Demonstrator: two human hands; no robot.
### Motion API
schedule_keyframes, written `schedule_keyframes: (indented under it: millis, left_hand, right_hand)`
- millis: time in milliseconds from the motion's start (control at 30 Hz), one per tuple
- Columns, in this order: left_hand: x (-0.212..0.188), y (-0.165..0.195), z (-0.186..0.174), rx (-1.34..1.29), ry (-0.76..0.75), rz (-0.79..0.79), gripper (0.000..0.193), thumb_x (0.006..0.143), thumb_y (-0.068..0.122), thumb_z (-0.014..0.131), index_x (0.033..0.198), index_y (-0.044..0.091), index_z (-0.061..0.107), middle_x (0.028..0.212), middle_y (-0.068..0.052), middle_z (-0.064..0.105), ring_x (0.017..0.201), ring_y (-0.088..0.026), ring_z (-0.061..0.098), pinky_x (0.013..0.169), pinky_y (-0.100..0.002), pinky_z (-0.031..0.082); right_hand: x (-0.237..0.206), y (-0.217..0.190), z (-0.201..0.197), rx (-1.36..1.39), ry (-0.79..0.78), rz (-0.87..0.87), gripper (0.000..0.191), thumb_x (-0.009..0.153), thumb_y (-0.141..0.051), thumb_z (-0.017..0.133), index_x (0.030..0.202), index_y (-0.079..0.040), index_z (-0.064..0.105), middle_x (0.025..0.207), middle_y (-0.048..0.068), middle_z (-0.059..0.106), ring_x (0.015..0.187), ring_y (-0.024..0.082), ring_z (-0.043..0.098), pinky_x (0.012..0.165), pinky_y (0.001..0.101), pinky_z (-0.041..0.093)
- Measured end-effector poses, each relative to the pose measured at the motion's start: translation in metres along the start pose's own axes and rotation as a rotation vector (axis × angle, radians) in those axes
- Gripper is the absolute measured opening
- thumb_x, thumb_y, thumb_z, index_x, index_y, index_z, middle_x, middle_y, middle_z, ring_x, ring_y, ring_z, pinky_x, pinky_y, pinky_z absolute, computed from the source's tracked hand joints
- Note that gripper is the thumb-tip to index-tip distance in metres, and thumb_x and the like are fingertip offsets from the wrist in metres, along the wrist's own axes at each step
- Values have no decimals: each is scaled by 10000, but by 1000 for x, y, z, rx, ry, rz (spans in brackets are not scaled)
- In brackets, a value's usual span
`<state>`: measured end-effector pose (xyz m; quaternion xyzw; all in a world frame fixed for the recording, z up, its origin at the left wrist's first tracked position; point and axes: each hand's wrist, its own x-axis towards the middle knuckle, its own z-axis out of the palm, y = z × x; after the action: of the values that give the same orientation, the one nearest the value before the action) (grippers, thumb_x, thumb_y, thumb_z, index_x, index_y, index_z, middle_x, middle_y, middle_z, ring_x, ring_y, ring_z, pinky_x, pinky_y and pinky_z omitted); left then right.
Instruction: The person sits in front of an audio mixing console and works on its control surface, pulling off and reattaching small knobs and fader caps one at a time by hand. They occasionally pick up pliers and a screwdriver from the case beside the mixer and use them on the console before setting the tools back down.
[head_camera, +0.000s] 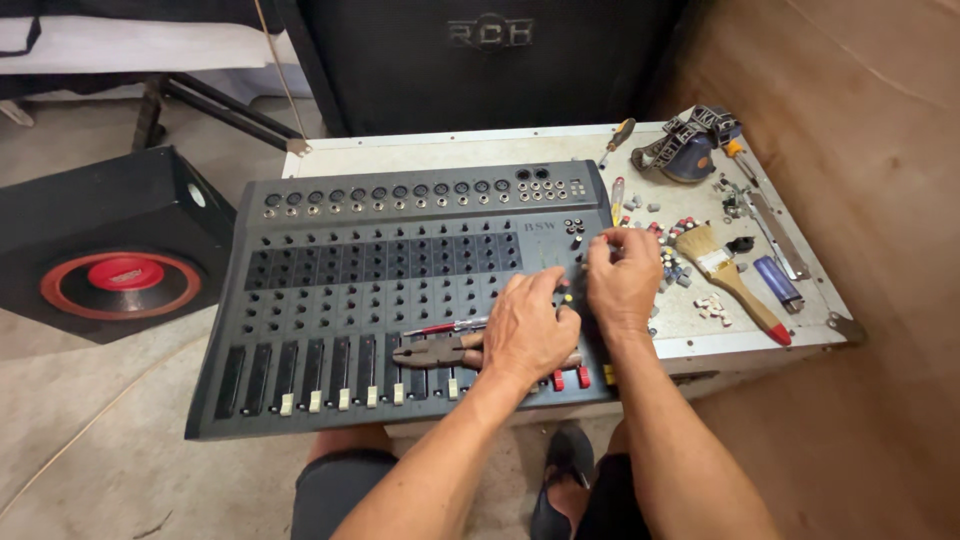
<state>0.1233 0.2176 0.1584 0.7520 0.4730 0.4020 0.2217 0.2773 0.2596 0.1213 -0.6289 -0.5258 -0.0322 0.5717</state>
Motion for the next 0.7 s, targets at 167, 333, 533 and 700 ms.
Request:
schedule_keyframes:
  millis: [167,333,533,700]
  left_hand:
    - [-3,6,-1,1,11,4,423,776,152,617,1175,29,681,1097,-160,725,1062,-355,637,977,-449,492]
    - [-3,10,2,10,11,23,414,779,152,612,1168,35,692,1097,-159,726,1057,-350,638,973,-442,498]
    - [-4,15,2,-17,30,102,373,788,143,609,1129,51,730,1122,-152,732,1054,-354,646,972,-434,509]
    - [-3,17,-1,-64,4,185,365,809,128,607,1144,57,735,1129,-139,733,1039,-354,648,957,-430,512]
  right_hand:
    - [-2,-1,-16,421,-93,484,100,940,-131,640,964,-37,665,781,24,646,593,118,588,515,284,487]
    - [-14,0,-36,518,-125,497,112,920,-93,651,1008,-28,675,780,9,622,606,83,569,520,254,491]
    - [-32,-6,-59,677,-149,485,216,931,-72,705,1126,-16,631,800,26,640,607,90,574,538,255,485]
    - [-30,-9,-60,695,-313,519,192,970,-91,670,1144,-10,678,933,30,735,661,58,585,597,220,498]
